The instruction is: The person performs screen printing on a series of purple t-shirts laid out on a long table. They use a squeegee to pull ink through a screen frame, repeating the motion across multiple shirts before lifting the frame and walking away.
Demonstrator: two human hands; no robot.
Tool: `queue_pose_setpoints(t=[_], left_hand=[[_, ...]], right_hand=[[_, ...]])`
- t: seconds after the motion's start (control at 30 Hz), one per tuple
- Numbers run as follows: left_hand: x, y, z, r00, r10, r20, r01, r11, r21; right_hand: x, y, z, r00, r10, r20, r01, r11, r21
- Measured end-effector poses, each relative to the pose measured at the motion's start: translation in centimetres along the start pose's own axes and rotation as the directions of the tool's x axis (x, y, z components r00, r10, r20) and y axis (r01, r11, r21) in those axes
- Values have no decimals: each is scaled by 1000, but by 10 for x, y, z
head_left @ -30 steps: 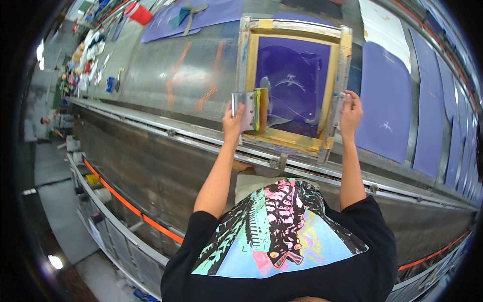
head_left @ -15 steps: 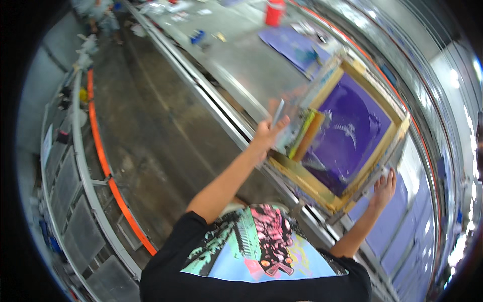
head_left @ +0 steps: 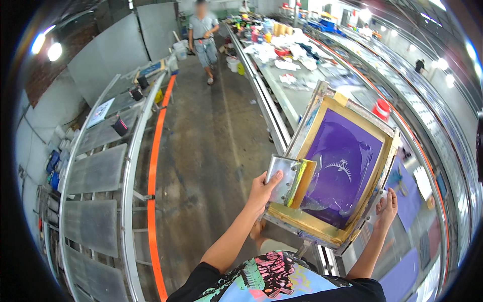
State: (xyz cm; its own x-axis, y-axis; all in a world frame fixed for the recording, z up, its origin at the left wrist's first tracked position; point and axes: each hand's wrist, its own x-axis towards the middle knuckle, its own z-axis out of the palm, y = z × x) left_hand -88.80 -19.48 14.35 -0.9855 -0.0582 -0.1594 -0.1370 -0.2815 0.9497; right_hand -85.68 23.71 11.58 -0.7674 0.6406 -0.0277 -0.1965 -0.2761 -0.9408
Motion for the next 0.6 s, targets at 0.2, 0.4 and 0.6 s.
queue_pose_setpoints(t=[0.2,0.4,0.6], left_hand=[[28,31,-42,968,119,-219,-116,993,27],[48,59,-54,915,184,-358,-228,970,-83],[92,48,-59,929,158,-336,-215,967,-139]], right_hand=[[66,48,113,974,-26,227,14,998,54],[88,33,201,929,-1,370,-24,998,63],[116,20,225,931,19,363,-38,998,45]])
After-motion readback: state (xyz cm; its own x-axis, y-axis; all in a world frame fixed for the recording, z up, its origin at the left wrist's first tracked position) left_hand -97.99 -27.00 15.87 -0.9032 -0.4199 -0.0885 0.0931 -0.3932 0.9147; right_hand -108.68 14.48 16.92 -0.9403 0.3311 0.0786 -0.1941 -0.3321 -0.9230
